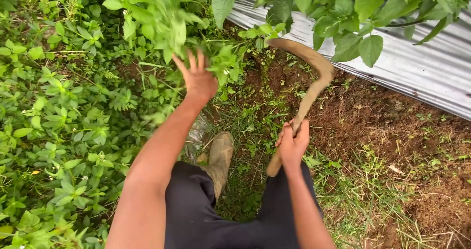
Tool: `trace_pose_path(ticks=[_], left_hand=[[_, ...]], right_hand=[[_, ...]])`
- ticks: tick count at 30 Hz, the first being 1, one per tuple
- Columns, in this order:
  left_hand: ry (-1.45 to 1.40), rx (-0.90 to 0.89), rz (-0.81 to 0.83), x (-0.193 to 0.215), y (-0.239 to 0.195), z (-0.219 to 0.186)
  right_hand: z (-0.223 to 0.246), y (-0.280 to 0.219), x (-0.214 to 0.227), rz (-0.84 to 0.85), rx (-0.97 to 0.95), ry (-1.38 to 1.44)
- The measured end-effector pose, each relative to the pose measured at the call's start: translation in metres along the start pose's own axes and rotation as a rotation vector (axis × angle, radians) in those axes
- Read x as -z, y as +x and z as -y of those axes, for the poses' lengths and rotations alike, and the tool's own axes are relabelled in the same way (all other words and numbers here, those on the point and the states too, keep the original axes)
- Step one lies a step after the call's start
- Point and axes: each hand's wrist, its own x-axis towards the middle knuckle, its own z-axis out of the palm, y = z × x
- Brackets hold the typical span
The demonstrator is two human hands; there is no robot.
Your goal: Weeding a garden bed by cutting weeds with a sickle and pulling them out by hand.
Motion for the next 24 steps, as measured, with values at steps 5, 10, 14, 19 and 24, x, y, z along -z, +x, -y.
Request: trace_pose_path(ticks=[5, 10, 14, 19, 24], left_hand=[[-0.207, -0.293, -0.564, 0.015, 0.041, -0.087], [-0.360, -0.813, -0.731, 0.063, 0.025, -0.133], [-0.223, -0.336, -0.450, 0.083, 0.047, -0.123], [-0.162, -0.061, -0.195, 0.004, 0.144, -0.137], [-0.392, 0.006, -0.404, -0.069, 0.183, -0.157]], right_hand=[[-0.026, -0.017, -0.002, -0.237, -0.157, 0.167], [-0.055, -0.032, 0.014, -0.237, -0.203, 0.151], [-0.074, -0.035, 0.031, -0.170, -0.190, -0.005], [-0.086, -0.016, 0.034, -0.106, -0.178, -0.099], [-0.108, 0.026, 0.026, -0.034, 0.009, -0.250]])
